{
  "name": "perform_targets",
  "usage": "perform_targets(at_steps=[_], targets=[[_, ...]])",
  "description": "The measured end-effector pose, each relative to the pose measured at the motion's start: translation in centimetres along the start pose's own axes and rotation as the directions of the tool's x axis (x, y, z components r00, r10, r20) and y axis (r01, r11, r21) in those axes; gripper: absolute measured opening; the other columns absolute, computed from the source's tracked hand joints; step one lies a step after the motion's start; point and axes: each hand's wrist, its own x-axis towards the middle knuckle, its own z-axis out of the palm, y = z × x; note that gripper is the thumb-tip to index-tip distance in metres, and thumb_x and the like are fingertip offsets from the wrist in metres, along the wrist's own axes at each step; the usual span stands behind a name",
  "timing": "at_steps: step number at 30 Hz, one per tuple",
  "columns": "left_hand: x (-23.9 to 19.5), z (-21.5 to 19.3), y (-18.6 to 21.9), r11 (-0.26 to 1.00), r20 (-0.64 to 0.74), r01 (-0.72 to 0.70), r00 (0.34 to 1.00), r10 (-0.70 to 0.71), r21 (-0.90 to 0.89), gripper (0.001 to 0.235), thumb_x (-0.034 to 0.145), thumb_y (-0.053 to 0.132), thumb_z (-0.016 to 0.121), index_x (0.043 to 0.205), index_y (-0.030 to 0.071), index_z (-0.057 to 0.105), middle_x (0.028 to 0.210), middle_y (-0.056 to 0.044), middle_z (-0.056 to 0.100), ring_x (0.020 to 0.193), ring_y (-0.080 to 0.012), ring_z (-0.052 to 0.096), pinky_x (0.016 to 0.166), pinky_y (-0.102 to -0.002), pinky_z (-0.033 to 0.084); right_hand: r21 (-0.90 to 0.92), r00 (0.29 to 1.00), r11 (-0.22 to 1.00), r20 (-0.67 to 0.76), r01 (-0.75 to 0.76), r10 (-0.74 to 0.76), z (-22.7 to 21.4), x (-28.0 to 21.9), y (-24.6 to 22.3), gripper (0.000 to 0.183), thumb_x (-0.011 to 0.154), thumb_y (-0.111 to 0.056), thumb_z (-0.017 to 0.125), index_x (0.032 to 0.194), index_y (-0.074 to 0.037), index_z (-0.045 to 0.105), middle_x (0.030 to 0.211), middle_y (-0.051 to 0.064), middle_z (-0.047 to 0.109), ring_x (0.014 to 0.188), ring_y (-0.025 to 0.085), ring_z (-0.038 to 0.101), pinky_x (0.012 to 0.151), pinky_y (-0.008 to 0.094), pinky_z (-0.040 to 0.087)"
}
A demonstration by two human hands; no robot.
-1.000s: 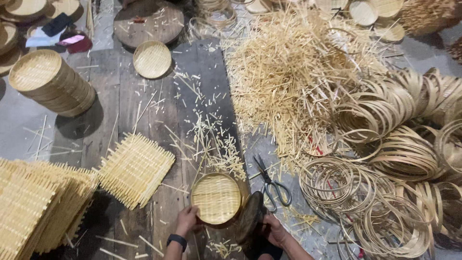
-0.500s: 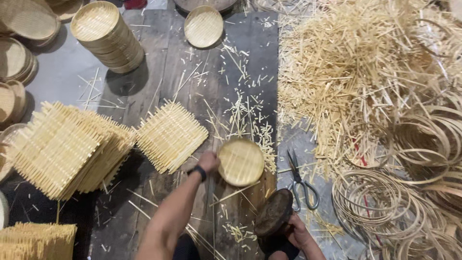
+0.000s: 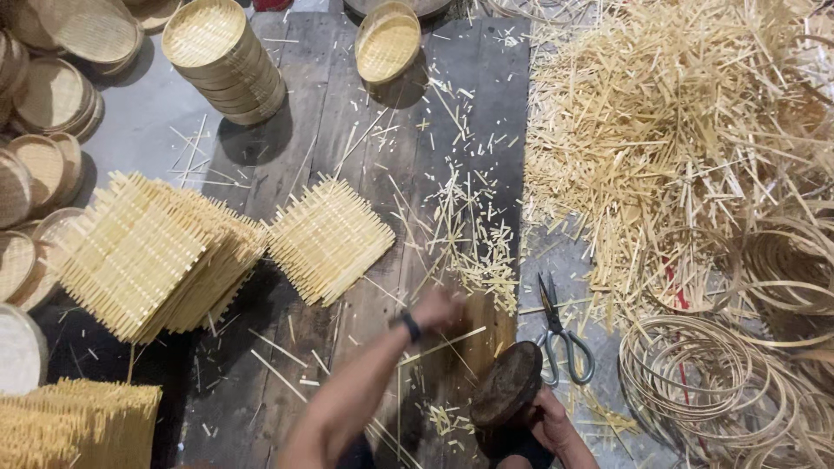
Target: The person assembles small round woven trays by placing a pre-woven square mat over a circular wooden mold, then trimming the excess mat with shears. The finished trays are stacked nearby.
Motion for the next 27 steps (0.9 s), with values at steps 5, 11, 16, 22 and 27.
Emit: perform_targets(at_steps=[5, 11, 16, 22, 27], targets=[[-4.6, 8.0, -7.0, 0.974, -0.028, 0.22, 0.975, -0.222, -0.056, 0.066, 0.1, 0.057, 0.05, 0.114, -0.002, 0.075, 0.109, -0.017, 0.076, 0.103, -0.0251, 0.071, 0.098, -0.045, 0.05, -0.027, 0.999, 0.999, 0.01, 0.044, -0.043, 3.1, 2.6, 0.5, 0.06, 0.097, -0.042, 0.054, 0.136, 0.004, 0.056, 0.134, 0.02, 0.065, 0.12, 0.036, 0.062, 0.107, 0.052, 0.045], [-1.9, 3.5, -8.8, 0.885, -0.265, -0.234, 0.955, 0.131, -0.403, 0.047, 0.089, 0.037, 0.073, 0.116, -0.001, 0.073, 0.107, -0.018, 0.079, 0.091, -0.0248, 0.073, 0.085, -0.042, 0.059, -0.315, 0.95, 0.949, -0.288, 0.023, -0.118, 7.2, 4.9, -1.4, 0.06, 0.103, -0.053, 0.043, 0.132, -0.002, 0.058, 0.115, 0.015, 0.063, 0.097, 0.029, 0.063, 0.081, 0.049, 0.06], [-0.3, -7.8, -8.6, 0.897, -0.49, -0.159, 0.791, 0.366, 0.414, 0.047, 0.094, 0.033, 0.07, 0.132, 0.007, 0.064, 0.107, -0.024, 0.07, 0.097, -0.0381, 0.069, 0.085, -0.05, 0.054, -0.631, 0.964, 0.775, -0.232, -0.044, -0.134, 9.1, 4.8, -0.3, 0.052, 0.101, -0.043, 0.051, 0.114, 0.007, 0.06, 0.097, 0.017, 0.069, 0.077, 0.026, 0.07, 0.062, 0.04, 0.063], [0.2, -17.8, -8.6, 0.712, -0.616, 0.193, 0.678, 0.4, 0.675, 0.066, 0.058, 0.03, 0.087, 0.11, -0.003, 0.065, 0.115, -0.03, 0.063, 0.098, -0.0453, 0.068, 0.084, -0.048, 0.056, -0.596, 0.928, 0.777, -0.371, -0.205, -0.039, 7.7, 2.7, -0.3, 0.053, 0.105, -0.041, 0.05, 0.107, 0.01, 0.062, 0.088, 0.02, 0.069, 0.067, 0.027, 0.067, 0.061, 0.04, 0.058], [-0.3, -19.0, -9.4, 0.654, -0.437, 0.005, 0.748, 0.5, 0.757, 0.032, 0.087, 0.032, 0.076, 0.101, 0.005, 0.069, 0.101, -0.02, 0.071, 0.093, -0.0392, 0.069, 0.082, -0.05, 0.056, -0.509, 0.947, 0.855, -0.313, -0.101, -0.075, 5.8, 2.9, 0.1, 0.041, 0.104, -0.035, 0.053, 0.109, 0.005, 0.061, 0.091, 0.017, 0.067, 0.075, 0.024, 0.069, 0.066, 0.037, 0.058]])
